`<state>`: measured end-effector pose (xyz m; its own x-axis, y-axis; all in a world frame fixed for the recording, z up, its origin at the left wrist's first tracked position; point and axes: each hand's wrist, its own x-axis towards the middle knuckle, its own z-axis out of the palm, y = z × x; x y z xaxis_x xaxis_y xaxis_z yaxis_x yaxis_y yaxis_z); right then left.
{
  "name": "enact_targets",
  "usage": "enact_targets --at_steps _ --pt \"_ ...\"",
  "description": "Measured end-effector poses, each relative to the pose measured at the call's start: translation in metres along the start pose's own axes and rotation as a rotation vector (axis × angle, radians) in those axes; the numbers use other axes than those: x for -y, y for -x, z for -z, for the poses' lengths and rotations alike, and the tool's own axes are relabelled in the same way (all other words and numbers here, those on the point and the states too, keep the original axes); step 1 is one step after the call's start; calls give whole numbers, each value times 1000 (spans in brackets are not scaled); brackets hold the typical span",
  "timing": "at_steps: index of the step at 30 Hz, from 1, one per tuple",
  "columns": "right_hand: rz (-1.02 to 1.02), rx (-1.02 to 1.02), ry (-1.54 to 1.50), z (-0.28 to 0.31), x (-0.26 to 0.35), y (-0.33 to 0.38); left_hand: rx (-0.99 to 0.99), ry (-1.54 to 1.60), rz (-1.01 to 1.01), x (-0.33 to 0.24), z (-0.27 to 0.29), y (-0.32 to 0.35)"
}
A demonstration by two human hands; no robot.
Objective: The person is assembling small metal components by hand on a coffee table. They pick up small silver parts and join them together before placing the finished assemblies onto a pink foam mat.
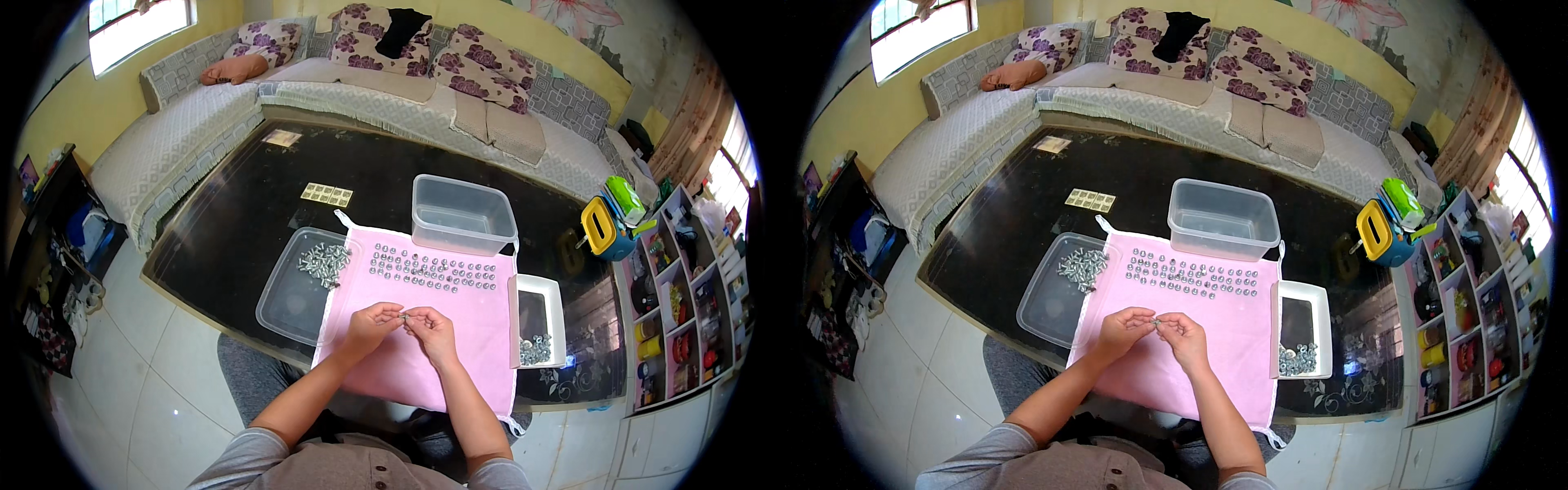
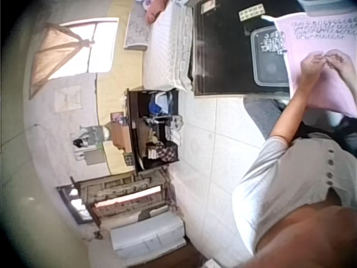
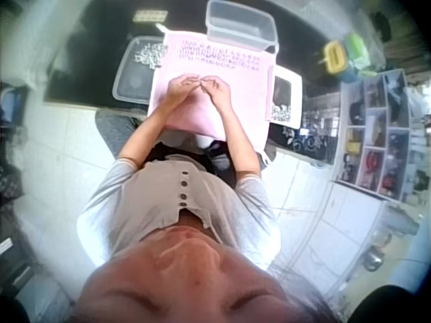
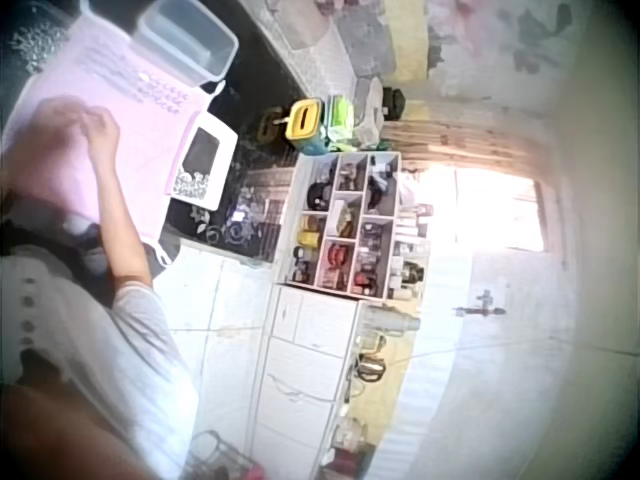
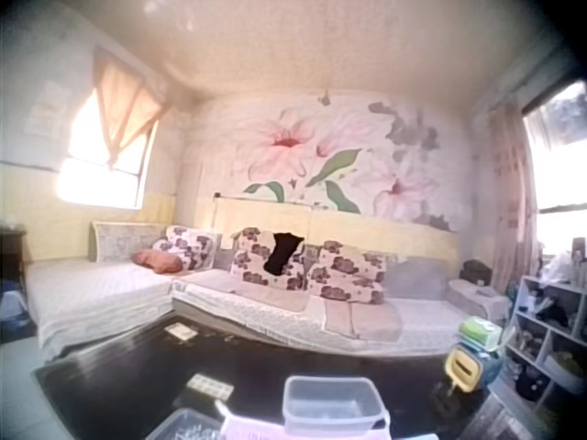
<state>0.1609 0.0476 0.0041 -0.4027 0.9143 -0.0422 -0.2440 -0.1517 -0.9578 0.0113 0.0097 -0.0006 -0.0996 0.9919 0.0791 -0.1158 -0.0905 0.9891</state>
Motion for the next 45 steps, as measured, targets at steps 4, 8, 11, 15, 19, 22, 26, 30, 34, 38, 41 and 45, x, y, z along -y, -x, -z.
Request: enact_targets --at_steps 4,8,11,15,19,22,26,30,34,38,41,45 --pt "-16 0 20 0 2 0 -13 79 85 -2 0 1" --pt "-14 3 12 2 -1 -1 -20 48 14 -2 -1 2" --pt "-20 -2 0 1 -2 -1 -22 4 -16 -4 -2 2" --pt "-17 -3 10 0 -2 0 -30 21 -5 -2 -2 3" --pt "16 -13 26 -2 -2 0 -16 76 -2 -1 -1 3" --pt "22 -24 50 -5 -1 1 -35 60 9 -1 0 3" --pt "21 -23 141 -5 -2 -1 -64 -39 -63 -4 -1 5" --pt "34 -28 378 -3 -3 -2 -39 -57 -52 -13 -3 7" --pt "56 -18 664 -10 7 -3 -26 -67 -52 -12 -2 7" --pt "-27 11 639 -10 9 -8 -29 5 -24 -7 0 6" --pt "-45 17 424 -8 9 -7 -32 55 4 -6 1 4" --pt "6 32 357 -5 1 -5 -18 87 37 -3 1 3"
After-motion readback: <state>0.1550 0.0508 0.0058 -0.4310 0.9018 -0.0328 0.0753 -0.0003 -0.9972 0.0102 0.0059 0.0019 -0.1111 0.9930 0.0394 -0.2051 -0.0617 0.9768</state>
